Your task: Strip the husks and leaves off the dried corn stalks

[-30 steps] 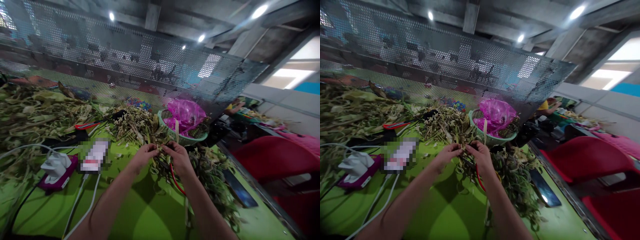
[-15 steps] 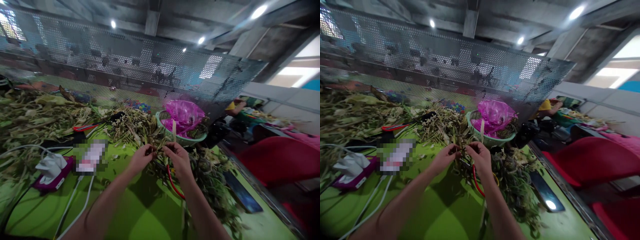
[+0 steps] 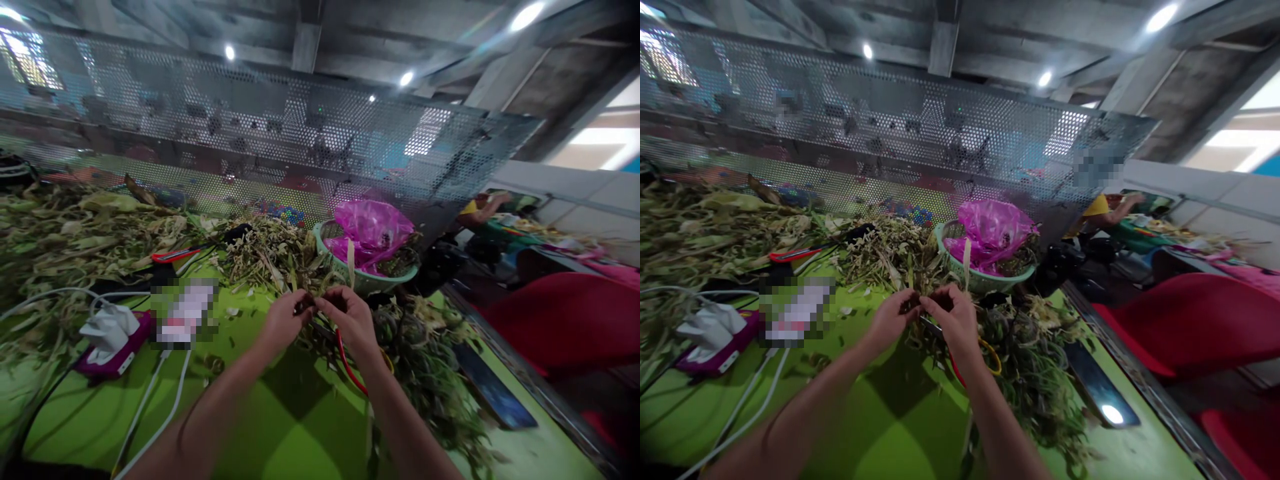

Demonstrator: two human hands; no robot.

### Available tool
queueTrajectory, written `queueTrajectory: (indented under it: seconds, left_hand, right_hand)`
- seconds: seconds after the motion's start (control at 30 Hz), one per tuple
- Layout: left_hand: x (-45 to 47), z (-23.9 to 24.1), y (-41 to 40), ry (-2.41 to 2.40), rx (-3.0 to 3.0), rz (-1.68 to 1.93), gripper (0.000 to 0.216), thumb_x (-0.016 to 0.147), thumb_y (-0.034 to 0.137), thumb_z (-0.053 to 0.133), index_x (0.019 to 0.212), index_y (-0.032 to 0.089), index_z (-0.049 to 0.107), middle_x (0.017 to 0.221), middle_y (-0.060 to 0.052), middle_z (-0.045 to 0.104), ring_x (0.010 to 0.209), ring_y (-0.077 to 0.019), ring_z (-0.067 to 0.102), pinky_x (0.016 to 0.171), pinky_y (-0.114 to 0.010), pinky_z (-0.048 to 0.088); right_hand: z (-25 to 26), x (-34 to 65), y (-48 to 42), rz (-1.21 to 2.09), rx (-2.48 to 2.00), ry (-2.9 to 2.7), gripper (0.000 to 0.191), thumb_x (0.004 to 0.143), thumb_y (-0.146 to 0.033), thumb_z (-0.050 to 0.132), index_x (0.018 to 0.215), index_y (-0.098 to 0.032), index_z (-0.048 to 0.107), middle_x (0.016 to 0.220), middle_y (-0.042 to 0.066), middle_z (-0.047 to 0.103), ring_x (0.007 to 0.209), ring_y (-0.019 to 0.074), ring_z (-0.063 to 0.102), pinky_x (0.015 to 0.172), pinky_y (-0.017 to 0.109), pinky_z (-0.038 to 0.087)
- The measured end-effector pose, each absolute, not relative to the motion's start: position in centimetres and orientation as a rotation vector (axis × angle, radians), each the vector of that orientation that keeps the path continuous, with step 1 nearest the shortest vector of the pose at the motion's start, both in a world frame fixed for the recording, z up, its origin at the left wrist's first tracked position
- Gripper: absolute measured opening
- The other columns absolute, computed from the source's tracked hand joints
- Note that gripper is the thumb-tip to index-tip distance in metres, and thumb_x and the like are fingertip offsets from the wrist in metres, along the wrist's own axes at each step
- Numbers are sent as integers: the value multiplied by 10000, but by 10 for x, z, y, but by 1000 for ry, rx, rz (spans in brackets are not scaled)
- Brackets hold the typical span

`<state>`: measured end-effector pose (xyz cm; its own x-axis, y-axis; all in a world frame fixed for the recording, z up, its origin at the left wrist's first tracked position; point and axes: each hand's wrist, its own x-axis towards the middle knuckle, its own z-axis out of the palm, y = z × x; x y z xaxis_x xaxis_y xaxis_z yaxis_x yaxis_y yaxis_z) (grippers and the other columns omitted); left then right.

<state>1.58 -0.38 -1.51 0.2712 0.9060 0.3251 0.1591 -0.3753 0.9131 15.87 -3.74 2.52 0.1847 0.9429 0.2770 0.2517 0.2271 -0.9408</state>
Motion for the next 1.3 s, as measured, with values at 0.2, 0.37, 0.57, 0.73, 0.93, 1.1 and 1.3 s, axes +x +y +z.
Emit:
queueTrajectory:
  seconds: [0.2,0.37,0.57,0.73,0.93,1.1,1.3]
  left_hand:
    - [18,-11,-7,952,1652,1197,118,711,297,682,698,201,616,686,-5,565,690,-161,456,619,-250,311]
    - [24,-14,-6,795,1281,1101,170,753,335,642,765,172,591,686,17,559,657,-119,483,630,-233,376]
    - [24,-5,-13,680,829,1122,298,656,374,739,782,167,566,701,26,555,669,-96,518,676,-217,404]
    - [23,-3,-13,684,779,1129,247,649,319,730,765,166,575,698,28,554,654,-91,511,656,-210,394]
    - [14,-2,-5,765,992,1097,125,665,256,663,738,173,605,663,13,561,645,-113,507,661,-233,394]
    - [14,-2,-5,766,1049,1014,137,648,256,647,747,163,626,679,1,574,642,-114,497,652,-238,384]
    - [13,-3,-6,741,1079,997,106,662,259,635,703,162,621,650,8,553,624,-108,473,630,-231,358]
  right_hand:
    - [19,160,-37,653,-1311,-1330,130,733,-323,646,744,-196,620,665,-12,561,635,151,475,605,270,377]
    - [17,159,-38,800,-1244,-1218,96,742,-292,626,739,-197,616,660,-17,539,615,140,448,595,264,362]
    - [18,154,-37,949,-1142,-1148,46,677,-244,638,681,-199,631,643,-18,548,608,137,449,602,265,360]
    - [22,159,-37,938,-1221,-1318,36,655,-239,649,654,-206,635,605,-17,542,615,153,454,603,272,354]
    - [24,166,-36,1037,-1149,-1186,252,767,-411,640,912,-211,690,813,32,641,718,167,536,632,266,406]
    - [21,164,-34,1143,-1120,-1184,364,748,-415,689,1063,-233,678,895,37,686,777,182,590,716,293,445]
    - [13,169,-29,958,-1138,-1195,156,713,-322,723,812,-210,678,758,-5,641,677,140,536,661,264,413]
